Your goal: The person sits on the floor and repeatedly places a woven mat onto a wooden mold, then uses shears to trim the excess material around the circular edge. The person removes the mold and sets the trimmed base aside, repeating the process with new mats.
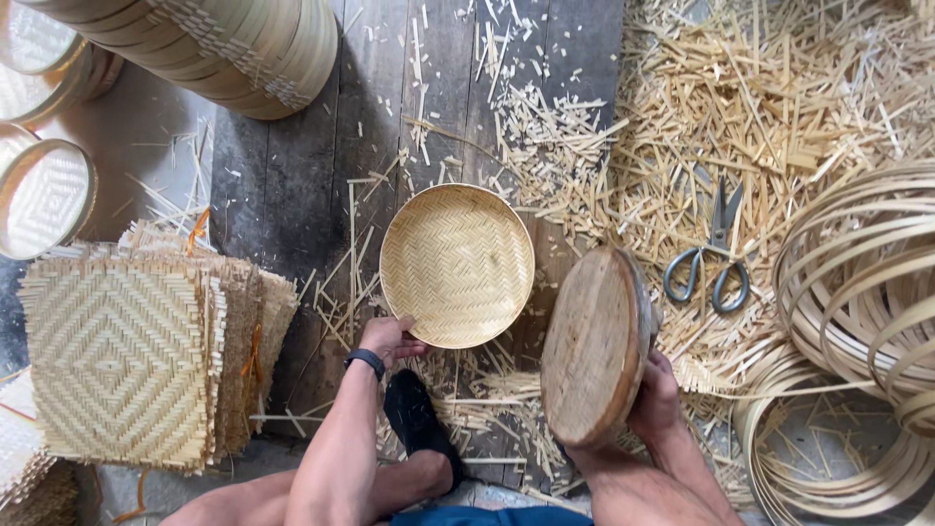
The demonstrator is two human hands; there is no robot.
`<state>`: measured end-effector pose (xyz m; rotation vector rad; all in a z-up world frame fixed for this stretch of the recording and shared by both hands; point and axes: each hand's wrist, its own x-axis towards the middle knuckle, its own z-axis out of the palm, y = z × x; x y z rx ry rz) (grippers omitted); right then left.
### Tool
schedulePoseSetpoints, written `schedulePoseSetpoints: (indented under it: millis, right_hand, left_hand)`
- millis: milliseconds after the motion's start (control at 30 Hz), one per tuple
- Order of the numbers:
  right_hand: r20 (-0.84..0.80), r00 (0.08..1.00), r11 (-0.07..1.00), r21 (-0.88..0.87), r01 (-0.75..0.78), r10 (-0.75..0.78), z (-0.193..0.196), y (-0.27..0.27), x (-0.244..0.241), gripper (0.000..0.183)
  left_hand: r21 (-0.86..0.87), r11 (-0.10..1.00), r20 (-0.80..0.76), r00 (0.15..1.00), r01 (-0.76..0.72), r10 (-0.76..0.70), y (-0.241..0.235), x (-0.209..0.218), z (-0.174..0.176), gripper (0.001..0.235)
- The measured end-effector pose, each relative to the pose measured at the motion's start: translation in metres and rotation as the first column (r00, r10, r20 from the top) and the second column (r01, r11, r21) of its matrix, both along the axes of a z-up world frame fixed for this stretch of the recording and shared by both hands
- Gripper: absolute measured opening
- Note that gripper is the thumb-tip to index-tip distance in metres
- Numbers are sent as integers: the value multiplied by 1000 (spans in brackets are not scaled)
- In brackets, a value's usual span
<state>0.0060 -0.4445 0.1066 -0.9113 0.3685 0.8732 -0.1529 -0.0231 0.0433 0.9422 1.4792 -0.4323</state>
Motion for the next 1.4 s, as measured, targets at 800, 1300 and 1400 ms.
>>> schedulePoseSetpoints:
  millis: [800, 1300, 1400]
  right_hand:
    - [264, 963, 991, -96, 91, -63, -19, 77, 54, 68]
    - [-107, 870, 855, -160, -492, 481, -64, 60, -16, 60]
    - [-82, 868, 837, -236, -495, 490, -94, 43, -19, 56]
  left_hand:
    - [321, 424, -828, 468, 847, -309, 203, -81, 160, 159]
    - [580, 380, -688, 683, 721, -246, 194, -166, 182, 82]
    - [641, 385, -662, 732, 664, -159, 194, -164, 184, 78]
